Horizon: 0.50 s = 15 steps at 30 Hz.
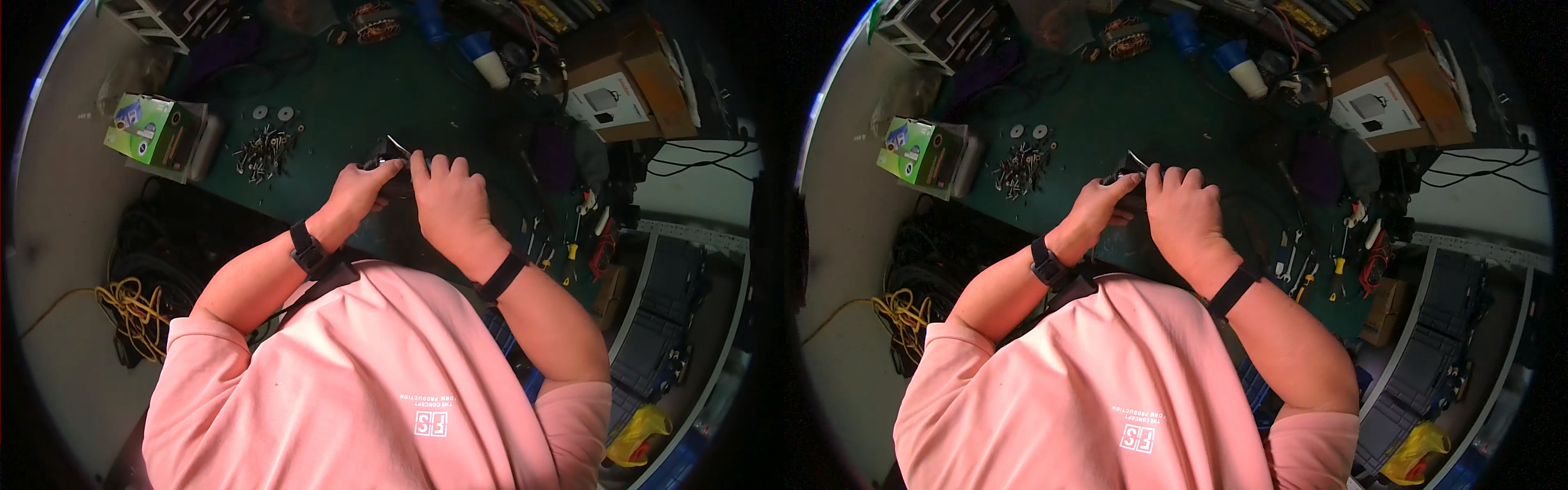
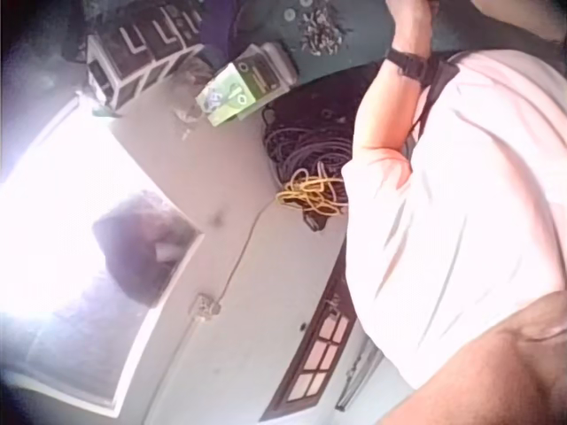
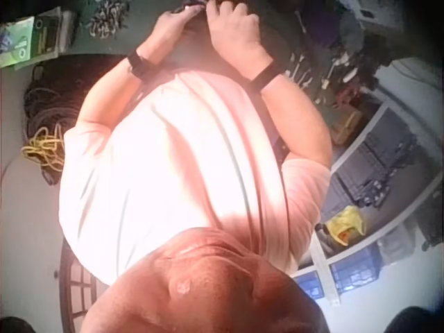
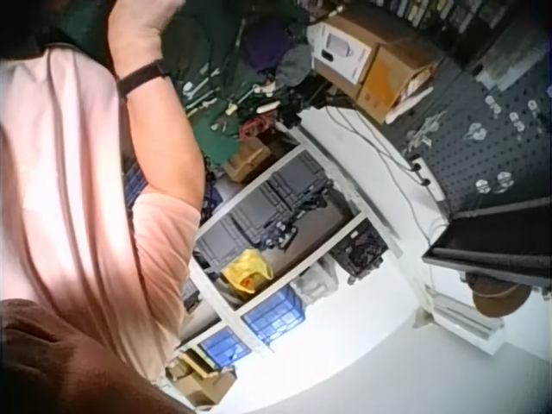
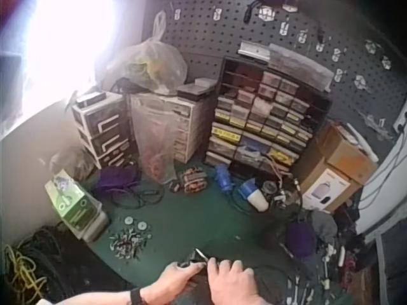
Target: The person uses a hammer and a blue-handled tool to repeatedly strike a small black rectangular device on a workbench. They also use pliers to manipulate the device and inspect it by turning it over. The task involves repeated striking and prying actions on the same object.
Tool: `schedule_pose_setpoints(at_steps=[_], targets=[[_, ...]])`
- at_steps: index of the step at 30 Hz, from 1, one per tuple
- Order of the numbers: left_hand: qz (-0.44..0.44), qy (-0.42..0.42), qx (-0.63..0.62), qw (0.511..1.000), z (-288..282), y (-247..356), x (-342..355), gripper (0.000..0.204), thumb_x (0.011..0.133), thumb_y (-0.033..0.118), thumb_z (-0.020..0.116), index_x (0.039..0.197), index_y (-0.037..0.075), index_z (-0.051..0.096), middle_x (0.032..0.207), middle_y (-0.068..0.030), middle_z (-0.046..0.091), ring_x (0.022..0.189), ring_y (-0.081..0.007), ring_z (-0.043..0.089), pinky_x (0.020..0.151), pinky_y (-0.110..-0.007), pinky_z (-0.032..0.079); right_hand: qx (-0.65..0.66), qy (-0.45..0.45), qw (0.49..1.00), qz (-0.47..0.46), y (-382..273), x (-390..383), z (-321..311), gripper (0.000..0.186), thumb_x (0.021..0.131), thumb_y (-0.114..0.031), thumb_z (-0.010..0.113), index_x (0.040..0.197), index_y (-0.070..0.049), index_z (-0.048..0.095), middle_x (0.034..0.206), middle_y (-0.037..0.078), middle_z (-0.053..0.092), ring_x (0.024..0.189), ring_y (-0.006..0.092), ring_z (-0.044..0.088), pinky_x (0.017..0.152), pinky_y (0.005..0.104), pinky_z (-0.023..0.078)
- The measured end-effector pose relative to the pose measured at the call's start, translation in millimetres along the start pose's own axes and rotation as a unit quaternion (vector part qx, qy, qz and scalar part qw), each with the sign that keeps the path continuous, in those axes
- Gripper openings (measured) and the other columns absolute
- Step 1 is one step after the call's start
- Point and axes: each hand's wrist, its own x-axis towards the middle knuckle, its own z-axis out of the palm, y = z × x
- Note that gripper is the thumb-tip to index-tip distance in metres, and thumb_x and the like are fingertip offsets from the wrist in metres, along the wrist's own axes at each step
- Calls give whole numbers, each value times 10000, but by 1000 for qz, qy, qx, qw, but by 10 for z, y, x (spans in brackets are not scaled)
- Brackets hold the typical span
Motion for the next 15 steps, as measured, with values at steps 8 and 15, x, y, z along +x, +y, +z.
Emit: schedule_pose_setpoints(at_steps=[8,15], targets=[[10,43,39,998,57,48,-82,432,858,425,685,937,0,676,840,-51,662,689,-136,626,569,-253,509,131,-36,990,26,89,59,-47,425,725,-122,711,1125,-71,577,929,110,603,852,296,640,626,395,566],[41,34,15,998,27,-21,-75,415,858,408,687,941,2,666,832,-50,666,710,-131,633,587,-255,522,171,-28,985,8,140,125,-14,395,718,-93,708,1091,-76,580,917,136,612,834,332,649,649,411,570]])
